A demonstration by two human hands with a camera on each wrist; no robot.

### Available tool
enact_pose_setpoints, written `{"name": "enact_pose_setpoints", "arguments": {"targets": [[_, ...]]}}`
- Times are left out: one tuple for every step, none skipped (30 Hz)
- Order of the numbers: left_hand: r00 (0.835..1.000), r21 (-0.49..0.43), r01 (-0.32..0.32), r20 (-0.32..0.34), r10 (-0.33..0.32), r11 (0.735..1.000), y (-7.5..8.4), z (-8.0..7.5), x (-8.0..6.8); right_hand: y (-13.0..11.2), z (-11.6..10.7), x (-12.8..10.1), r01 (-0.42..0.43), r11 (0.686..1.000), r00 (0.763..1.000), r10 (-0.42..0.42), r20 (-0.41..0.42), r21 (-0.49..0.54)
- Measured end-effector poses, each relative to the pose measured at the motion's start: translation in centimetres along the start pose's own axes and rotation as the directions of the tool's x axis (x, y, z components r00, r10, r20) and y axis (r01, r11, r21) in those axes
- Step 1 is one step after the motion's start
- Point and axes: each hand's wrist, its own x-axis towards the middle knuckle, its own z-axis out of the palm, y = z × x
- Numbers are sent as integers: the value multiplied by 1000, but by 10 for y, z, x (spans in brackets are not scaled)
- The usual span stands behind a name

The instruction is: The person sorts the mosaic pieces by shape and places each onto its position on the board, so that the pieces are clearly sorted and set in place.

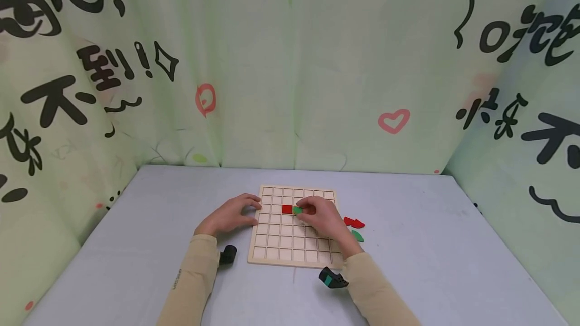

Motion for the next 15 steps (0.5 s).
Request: {"name": "enact_pose_setpoints", "arguments": {"targets": [[1000, -2, 2, 1, -2, 1000, 0, 0, 0, -1, 3, 1, 5, 1000, 1000, -5, 5, -6], [1000, -4, -1, -1, 1, 1000, 0, 0, 0, -3, 5, 1, 10, 1000, 1000, -9, 12, -12], [1000, -5, -5, -4, 5, 1000, 0, -1, -1, -4, 7, 2, 14, 1000, 1000, -13, 20, -17], [1000, -6, -9, -6, 9, 1000, 0, -1, -1, -6, 9, 2, 17, 1000, 999, -16, 28, -20], [1000, -7, -9, -5, 9, 1000, 0, -1, -1, -6, 11, 2, 17, 1000, 999, -17, 35, -21], [1000, -8, -12, -5, 12, 1000, 0, -1, -1, -7, 13, 3, 18, 1000, 999, -17, 43, -20], [1000, -7, -13, -5, 13, 1000, 0, -1, -1, -8, 14, 3, 14, 1000, 999, -13, 51, -17], [1000, -8, -14, -6, 14, 1000, -1, -1, -1, -8, 16, 3, 12, 1000, 998, -11, 57, -15], [1000, -10, -16, -6, 16, 1000, -1, -1, -1, -9, 17, 3, 9, 1000, 998, -8, 63, -13], [1000, -12, -17, -4, 17, 1000, -1, -1, -1, -9, 18, 3, 10, 1000, 998, -9, 67, -14], [1000, -14, -18, -3, 18, 1000, -1, -1, 0, -9, 19, 3, 9, 1000, 997, -8, 72, -14], [1000, -15, -20, -2, 20, 1000, -2, -1, 0, -9, 20, 3, 8, 1000, 997, -7, 75, -17], [1000, -16, -20, -2, 20, 1000, -2, -1, 0, -10, 21, 2, 7, 1000, 997, -6, 77, -19], [1000, -17, -21, -1, 21, 1000, -2, -1, 0, -10, 21, 2, 9, 1000, 997, -8, 78, -22], [1000, -18, -22, 0, 22, 1000, -2, -1, 0, -11, 21, 2, 10, 1000, 997, -8, 81, -24]]}}
